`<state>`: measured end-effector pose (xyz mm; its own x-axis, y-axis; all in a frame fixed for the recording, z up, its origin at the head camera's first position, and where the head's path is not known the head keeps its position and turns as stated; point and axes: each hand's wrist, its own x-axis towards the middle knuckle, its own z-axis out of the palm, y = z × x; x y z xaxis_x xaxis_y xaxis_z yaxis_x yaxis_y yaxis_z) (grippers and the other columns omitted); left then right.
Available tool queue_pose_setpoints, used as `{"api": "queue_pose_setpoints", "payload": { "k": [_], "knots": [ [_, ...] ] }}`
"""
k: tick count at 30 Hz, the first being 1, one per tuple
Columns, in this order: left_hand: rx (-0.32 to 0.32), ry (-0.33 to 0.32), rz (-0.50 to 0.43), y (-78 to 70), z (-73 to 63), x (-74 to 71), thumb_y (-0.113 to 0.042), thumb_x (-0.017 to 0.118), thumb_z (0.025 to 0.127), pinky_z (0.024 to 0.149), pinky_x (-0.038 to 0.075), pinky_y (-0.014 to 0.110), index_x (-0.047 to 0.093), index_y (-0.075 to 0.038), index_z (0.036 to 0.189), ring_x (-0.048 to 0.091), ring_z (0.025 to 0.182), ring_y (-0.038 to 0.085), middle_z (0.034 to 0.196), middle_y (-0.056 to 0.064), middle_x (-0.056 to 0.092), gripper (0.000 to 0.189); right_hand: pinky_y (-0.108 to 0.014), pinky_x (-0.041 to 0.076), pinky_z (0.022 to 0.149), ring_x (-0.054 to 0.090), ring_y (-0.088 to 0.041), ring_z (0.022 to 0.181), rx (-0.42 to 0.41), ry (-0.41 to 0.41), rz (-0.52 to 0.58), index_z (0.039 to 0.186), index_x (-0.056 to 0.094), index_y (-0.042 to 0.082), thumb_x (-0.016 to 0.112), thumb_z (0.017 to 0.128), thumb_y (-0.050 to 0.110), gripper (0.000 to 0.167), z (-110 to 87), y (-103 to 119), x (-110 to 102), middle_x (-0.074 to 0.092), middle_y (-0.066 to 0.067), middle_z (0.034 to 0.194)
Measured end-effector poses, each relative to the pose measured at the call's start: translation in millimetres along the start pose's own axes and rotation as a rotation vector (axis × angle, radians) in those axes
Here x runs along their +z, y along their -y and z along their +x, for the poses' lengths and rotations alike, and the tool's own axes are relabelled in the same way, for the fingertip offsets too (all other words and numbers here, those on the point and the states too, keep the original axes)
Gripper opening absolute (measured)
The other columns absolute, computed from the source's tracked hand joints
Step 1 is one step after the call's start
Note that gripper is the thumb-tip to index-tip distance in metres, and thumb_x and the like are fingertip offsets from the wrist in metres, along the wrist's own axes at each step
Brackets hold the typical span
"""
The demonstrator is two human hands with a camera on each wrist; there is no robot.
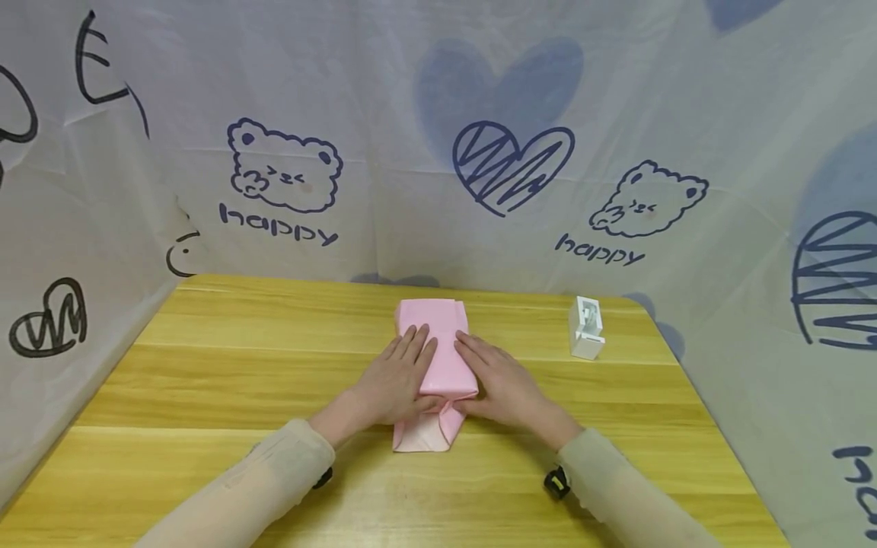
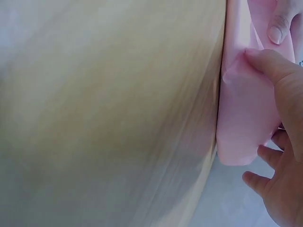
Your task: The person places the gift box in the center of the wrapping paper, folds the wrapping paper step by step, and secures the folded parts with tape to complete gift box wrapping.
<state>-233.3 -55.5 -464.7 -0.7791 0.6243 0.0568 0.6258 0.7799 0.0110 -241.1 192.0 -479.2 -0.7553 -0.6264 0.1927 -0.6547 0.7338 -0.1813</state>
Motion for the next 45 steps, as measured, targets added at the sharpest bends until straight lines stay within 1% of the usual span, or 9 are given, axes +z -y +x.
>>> {"api": "queue_pose_setpoints", "payload": {
  "k": [4,10,13,20,29,33,37,41,45],
  "knots": [
    [0.026,-0.034,0.056,0.4,1.4,-0.8,-0.071,0.049,0.099,0.126,0.027,0.052,0.028,0.006,0.161,0.023,0.155,0.045,0.167,0.031,0.020,0.101,-0.054,0.031,0.123,0.031,-0.033,0.154,0.024,0.002,-0.003,0.162,0.034,0.004,0.081,0.087,0.054,0.102,1.1,3,0,0.026,-0.010,0.171],
    [0.071,-0.077,0.205,-0.9,4.5,-2.4,-0.075,0.055,0.092,0.119,0.038,0.053,0.037,0.008,0.156,0.037,0.148,0.048,0.161,0.034,0.033,0.106,-0.053,0.032,0.122,0.033,-0.033,0.153,0.065,0.005,-0.025,0.161,0.036,0.004,0.083,0.083,0.057,0.106,2.8,6,1,0.028,-0.010,0.171],
    [0.072,-0.084,0.252,-2.3,6.1,-2.7,-0.077,0.058,0.089,0.117,0.042,0.052,0.040,0.008,0.154,0.041,0.145,0.048,0.158,0.034,0.037,0.108,-0.053,0.033,0.122,0.035,-0.033,0.153,0.068,0.000,-0.037,0.160,0.037,0.003,0.084,0.082,0.057,0.105,3.1,8,0,0.029,-0.010,0.170],
    [0.055,-0.090,0.316,-6.0,10.6,1.7,-0.081,0.057,0.087,0.115,0.044,0.052,0.042,0.009,0.152,0.045,0.142,0.048,0.155,0.036,0.040,0.112,-0.053,0.034,0.122,0.035,-0.033,0.152,0.070,0.000,-0.068,0.160,0.037,0.002,0.083,0.083,0.054,0.104,4.2,11,0,0.029,-0.012,0.170],
    [0.015,-0.079,0.342,-10.2,11.3,5.2,-0.076,0.062,0.087,0.116,0.043,0.052,0.041,0.008,0.152,0.044,0.143,0.047,0.157,0.033,0.039,0.109,-0.054,0.032,0.122,0.032,-0.033,0.154,0.071,0.005,-0.026,0.161,0.035,0.002,0.088,0.080,0.051,0.108,2.2,10,1,0.028,-0.012,0.170],
    [0.011,-0.087,0.341,-10.7,11.3,5.3,-0.075,0.067,0.084,0.116,0.043,0.051,0.042,0.007,0.152,0.044,0.143,0.047,0.158,0.033,0.039,0.110,-0.053,0.031,0.123,0.031,-0.032,0.154,0.064,-0.005,-0.017,0.161,0.035,0.003,0.092,0.077,0.045,0.110,1.1,8,2,0.028,-0.012,0.170],
    [0.013,-0.107,0.351,-10.4,11.3,6.3,-0.075,0.070,0.082,0.115,0.045,0.051,0.043,0.007,0.151,0.045,0.142,0.047,0.157,0.032,0.040,0.110,-0.053,0.031,0.123,0.030,-0.032,0.155,0.057,-0.008,-0.012,0.161,0.034,0.003,0.091,0.078,0.045,0.109,1.2,7,4,0.026,-0.012,0.171],
    [0.006,-0.113,0.358,-10.2,11.5,7.1,-0.075,0.070,0.082,0.115,0.045,0.051,0.043,0.006,0.151,0.045,0.142,0.047,0.157,0.032,0.040,0.110,-0.053,0.030,0.124,0.028,-0.033,0.155,0.039,0.013,0.043,0.163,0.031,0.004,0.089,0.080,0.047,0.110,1.3,3,1,0.023,-0.010,0.172],
    [0.004,-0.093,0.355,-10.1,11.4,7.7,-0.076,0.068,0.083,0.116,0.044,0.051,0.042,0.006,0.152,0.044,0.143,0.046,0.158,0.032,0.038,0.111,-0.053,0.029,0.124,0.031,-0.034,0.154,0.010,0.024,0.110,0.162,0.035,0.005,0.091,0.079,0.044,0.107,1.3,-4,-6,0.026,-0.008,0.171]
  ]
}}
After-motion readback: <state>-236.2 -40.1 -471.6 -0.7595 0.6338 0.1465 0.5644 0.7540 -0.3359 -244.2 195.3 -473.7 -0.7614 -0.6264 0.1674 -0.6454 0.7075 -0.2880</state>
